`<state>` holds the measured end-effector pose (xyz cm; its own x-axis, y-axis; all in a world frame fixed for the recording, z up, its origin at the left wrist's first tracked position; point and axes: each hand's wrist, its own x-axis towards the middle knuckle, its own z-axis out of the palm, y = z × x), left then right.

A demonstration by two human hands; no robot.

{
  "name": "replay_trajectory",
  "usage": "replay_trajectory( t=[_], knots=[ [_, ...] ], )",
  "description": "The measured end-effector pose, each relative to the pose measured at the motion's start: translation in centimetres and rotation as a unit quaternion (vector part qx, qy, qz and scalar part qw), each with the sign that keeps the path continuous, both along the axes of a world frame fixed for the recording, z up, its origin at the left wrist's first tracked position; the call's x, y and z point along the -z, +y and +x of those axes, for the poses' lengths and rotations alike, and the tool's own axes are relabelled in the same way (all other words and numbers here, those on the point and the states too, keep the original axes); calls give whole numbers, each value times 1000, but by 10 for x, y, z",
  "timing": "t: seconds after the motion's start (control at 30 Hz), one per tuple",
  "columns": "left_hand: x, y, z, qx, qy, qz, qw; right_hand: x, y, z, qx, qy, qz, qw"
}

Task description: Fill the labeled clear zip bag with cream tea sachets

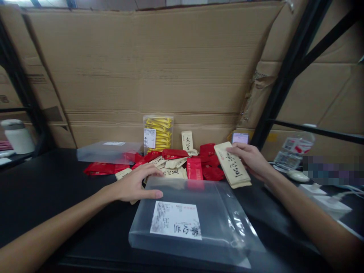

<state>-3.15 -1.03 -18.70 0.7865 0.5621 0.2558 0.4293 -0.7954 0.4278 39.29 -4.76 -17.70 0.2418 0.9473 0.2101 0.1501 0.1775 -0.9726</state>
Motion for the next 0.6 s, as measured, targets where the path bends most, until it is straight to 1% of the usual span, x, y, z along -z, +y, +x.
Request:
replay_trajectory(
  t=[0.07, 0.13, 0.27, 0.33, 0.4, 0.47, 0.5, 0.53, 0.6],
  knots=[
    [-1, 1, 0, -14, 4, 1, 1000, 1, -2, 1, -30, -38, -27, 998],
    [-3, 2, 0, -28, -2, -12, 1000, 2, -2, 2, -42, -57, -51, 996],
    [-5, 4, -2, -29, -9, -28, 999, 8, 1, 7, -64, -97, -104, 988],
    [-6, 5, -3, -29, -12, -32, 999, 11, 3, 11, -72, -127, -110, 983],
    [-7, 6, -3, -26, -11, -31, 999, 14, 5, 15, -60, -146, -103, 982],
    [-7, 6, -3, -19, -5, -21, 1000, 15, 5, 19, -48, -141, -95, 984],
    [-7, 7, -3, -17, -2, -13, 1000, 15, 5, 21, -53, -128, -95, 986],
    [-7, 7, -3, -15, 0, -6, 1000, 16, 3, 23, -71, -111, -98, 986],
    [-6, 6, -3, -12, -2, 5, 1000, 15, 0, 26, -139, -68, -109, 982]
  ],
)
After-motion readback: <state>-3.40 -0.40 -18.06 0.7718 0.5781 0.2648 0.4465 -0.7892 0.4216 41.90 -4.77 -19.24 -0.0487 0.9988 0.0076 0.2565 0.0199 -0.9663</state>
